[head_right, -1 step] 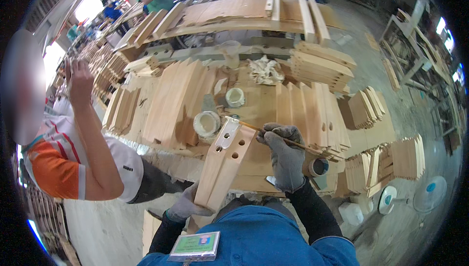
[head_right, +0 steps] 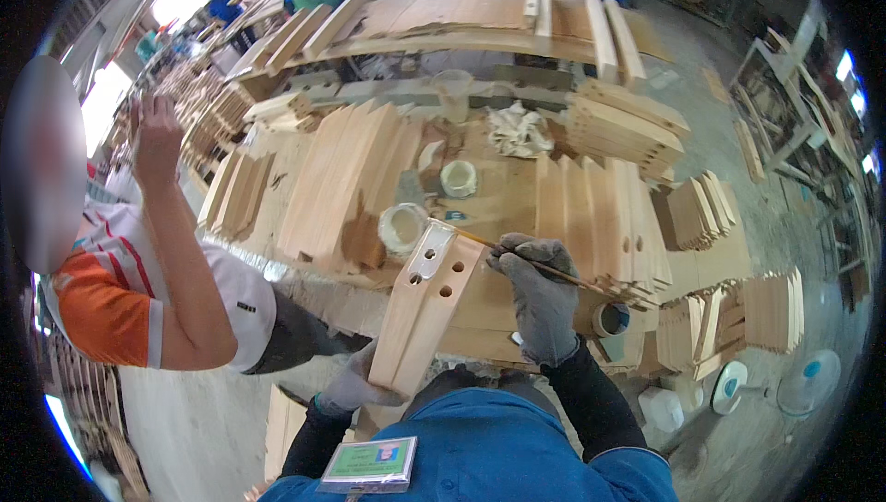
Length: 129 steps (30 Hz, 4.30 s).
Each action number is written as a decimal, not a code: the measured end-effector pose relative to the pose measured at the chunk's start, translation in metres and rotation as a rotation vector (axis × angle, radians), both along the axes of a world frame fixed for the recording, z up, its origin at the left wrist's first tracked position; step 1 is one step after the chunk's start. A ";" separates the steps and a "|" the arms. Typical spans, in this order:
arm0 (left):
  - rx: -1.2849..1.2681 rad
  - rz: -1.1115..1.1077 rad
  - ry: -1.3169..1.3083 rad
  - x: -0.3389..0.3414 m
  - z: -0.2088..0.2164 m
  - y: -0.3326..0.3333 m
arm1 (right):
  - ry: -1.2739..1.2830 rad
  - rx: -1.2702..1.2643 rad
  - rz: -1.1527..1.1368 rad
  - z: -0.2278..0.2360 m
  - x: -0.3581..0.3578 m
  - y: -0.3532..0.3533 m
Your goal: The person applies glue to the holes of wooden slats using a brush and then places them on a workbench. The person repeats this process for multiple wooden pieces in a workshop setting.
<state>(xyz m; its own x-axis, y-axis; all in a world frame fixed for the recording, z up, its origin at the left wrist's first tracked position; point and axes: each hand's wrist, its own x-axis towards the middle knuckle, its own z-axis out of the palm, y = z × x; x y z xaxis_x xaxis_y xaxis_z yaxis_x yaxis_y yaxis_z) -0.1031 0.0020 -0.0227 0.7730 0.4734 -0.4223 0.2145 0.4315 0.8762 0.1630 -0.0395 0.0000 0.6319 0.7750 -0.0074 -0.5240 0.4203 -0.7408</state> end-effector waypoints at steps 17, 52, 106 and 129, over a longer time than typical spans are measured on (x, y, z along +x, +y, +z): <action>-0.030 0.401 0.202 -0.106 -0.040 0.023 | -0.781 -0.360 0.321 -0.118 -0.026 0.147; 0.034 0.191 0.037 -0.056 -0.027 0.064 | -0.022 -0.190 0.010 -0.046 -0.028 0.085; 0.071 -0.023 0.025 0.050 0.006 -0.006 | -1.401 -0.242 0.329 0.118 0.095 -0.024; 0.075 -0.069 -0.013 0.066 0.004 -0.013 | -0.774 -0.164 0.124 0.095 0.113 -0.081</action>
<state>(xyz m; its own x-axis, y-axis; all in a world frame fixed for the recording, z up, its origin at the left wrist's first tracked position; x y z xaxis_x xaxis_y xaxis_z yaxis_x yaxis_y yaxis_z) -0.0372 -0.0110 -0.0191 0.8104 0.4483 -0.3772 0.2297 0.3491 0.9085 0.2757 -0.1203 0.0948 0.4135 0.8671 0.2777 0.1278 0.2467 -0.9606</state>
